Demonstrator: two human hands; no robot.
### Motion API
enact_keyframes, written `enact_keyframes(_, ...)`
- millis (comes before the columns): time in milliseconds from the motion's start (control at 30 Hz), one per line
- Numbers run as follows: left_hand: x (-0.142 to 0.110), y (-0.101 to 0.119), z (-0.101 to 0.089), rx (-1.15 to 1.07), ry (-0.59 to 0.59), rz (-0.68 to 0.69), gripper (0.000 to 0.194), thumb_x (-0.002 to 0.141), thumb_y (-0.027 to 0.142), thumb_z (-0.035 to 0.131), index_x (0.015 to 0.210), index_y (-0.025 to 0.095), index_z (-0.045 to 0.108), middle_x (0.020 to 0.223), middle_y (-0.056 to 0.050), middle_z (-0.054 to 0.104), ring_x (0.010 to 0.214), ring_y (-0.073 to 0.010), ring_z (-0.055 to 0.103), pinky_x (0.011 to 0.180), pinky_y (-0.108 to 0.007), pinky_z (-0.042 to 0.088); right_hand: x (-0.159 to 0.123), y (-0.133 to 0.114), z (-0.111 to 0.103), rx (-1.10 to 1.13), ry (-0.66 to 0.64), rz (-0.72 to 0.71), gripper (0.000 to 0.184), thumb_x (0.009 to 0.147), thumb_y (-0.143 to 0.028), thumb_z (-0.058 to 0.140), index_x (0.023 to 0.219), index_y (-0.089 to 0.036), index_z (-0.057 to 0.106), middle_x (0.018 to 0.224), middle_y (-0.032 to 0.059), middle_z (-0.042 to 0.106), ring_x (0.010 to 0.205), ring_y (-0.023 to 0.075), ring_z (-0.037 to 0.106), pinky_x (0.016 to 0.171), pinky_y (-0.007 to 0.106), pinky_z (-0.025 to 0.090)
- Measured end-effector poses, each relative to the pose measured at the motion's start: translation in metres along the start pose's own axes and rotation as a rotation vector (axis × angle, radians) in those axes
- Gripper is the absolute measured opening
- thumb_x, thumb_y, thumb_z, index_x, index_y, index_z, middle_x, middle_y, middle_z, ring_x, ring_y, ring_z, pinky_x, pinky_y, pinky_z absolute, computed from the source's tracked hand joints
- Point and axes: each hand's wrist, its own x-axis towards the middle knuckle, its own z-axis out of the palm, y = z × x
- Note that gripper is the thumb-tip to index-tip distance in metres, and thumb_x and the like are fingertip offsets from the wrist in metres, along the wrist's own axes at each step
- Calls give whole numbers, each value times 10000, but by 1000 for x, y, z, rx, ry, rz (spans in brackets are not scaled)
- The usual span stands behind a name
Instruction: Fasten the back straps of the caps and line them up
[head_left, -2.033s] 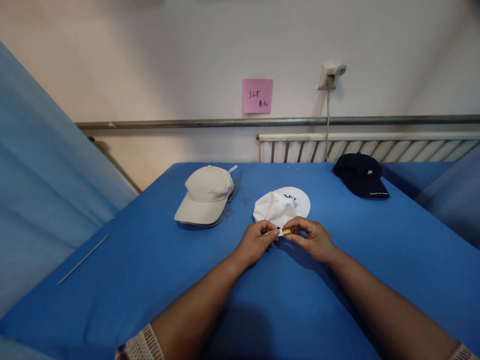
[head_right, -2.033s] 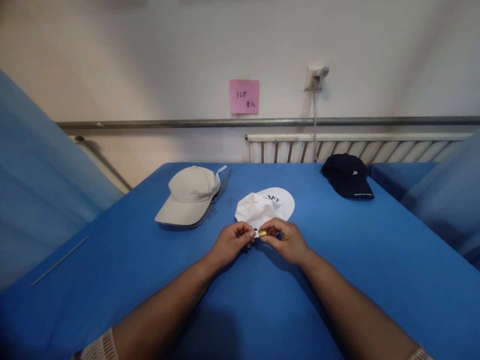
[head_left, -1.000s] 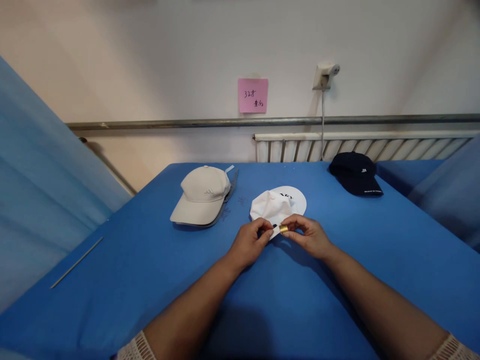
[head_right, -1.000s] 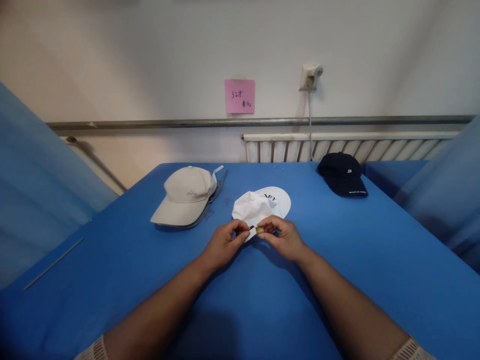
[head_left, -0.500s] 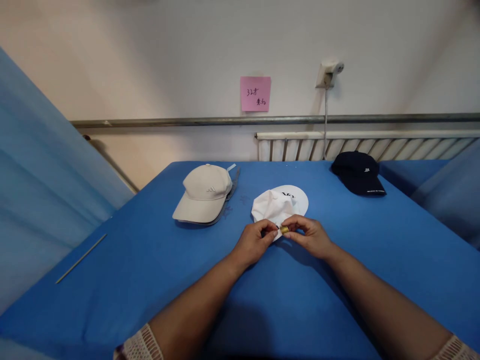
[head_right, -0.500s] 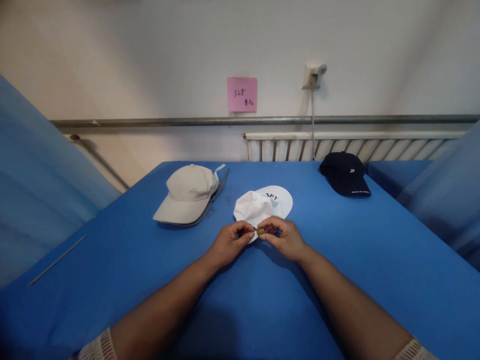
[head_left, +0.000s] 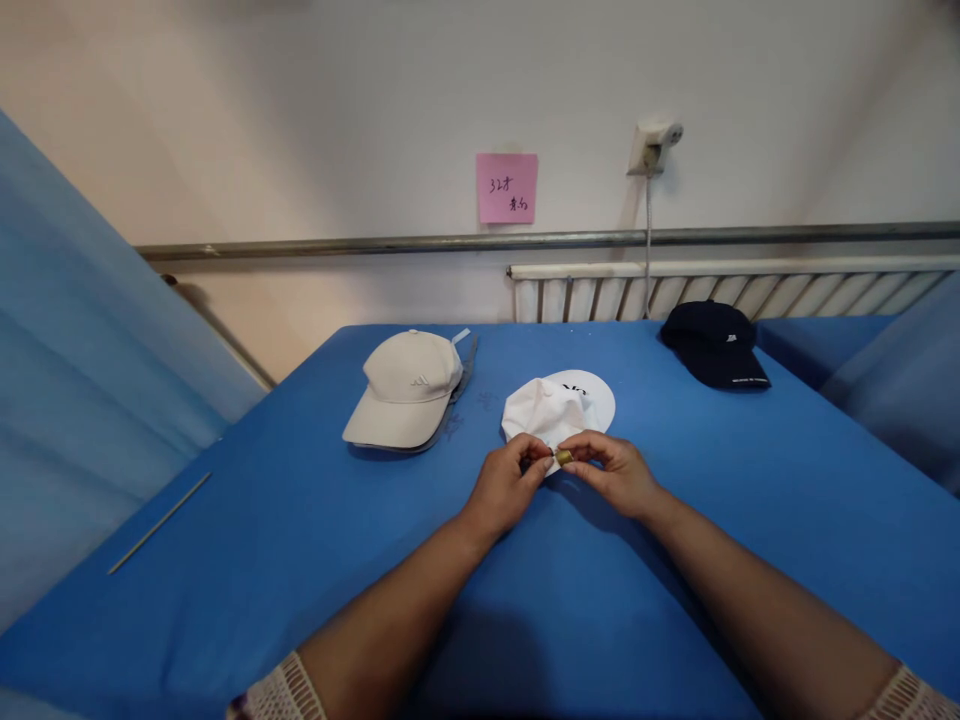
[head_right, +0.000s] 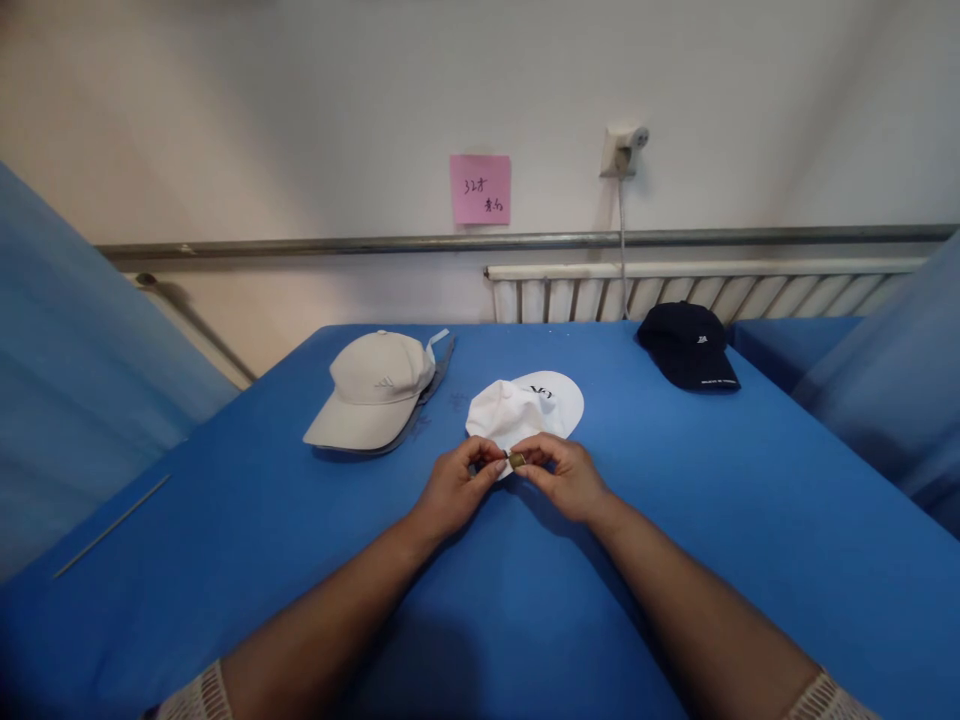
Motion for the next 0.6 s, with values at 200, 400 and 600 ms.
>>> enact_keyframes(200,0,7,-12,329,-9,146,183,843,246,615,1020,222,651,930,-20,712,915,-204,607,931,-387,370,4,-1,-1,200,121,59,242,694,-300,771,913,-226,696,844,29,734,792,186,685,766,341,539)
enact_keyframes(400,2,6,-15,359,-33,135,106,868,225,569,923,217,660,883,-3,699,875,-180,599,859,-325,397,5,-2,-1,180,104,85,280,679,-352,784,911,-220,701,831,34,719,758,181,660,745,346,529)
enact_keyframes(600,-3,9,-17,514,-306,148,163,875,248,544,963,238,681,892,-13,703,807,-182,619,696,-273,417,3,-2,-4,142,77,99,281,684,-351,776,910,-209,691,805,38,706,744,182,650,728,340,515)
